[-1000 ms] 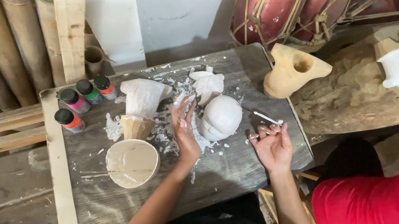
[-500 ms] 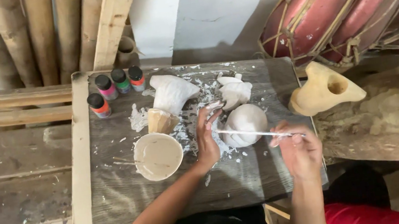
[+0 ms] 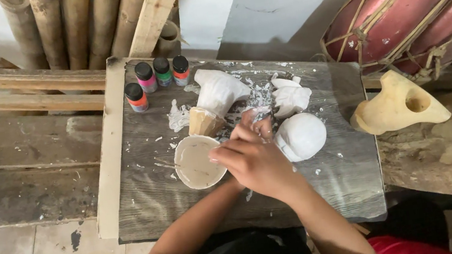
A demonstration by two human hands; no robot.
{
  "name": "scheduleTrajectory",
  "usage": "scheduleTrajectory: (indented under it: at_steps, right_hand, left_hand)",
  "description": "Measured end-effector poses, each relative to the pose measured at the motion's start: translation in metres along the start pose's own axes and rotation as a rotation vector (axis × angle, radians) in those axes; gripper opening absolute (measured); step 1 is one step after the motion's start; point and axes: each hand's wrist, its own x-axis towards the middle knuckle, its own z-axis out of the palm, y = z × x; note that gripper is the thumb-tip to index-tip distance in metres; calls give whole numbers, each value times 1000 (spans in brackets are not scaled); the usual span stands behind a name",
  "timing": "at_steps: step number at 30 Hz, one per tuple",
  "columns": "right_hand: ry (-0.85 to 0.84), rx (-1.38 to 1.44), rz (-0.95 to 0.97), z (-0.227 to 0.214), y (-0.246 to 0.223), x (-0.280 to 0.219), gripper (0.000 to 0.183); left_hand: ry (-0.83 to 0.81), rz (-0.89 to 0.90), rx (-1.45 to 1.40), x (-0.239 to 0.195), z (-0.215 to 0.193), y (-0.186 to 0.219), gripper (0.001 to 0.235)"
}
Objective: Applying a white coating to a figurine part using a small stick
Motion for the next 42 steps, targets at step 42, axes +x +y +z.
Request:
scheduleTrajectory:
  at_steps: [42]
  right_hand:
    - [768, -335, 381, -30, 26, -180, 18]
  left_hand:
    - [-941, -63, -1977, -82, 142, -24, 37]
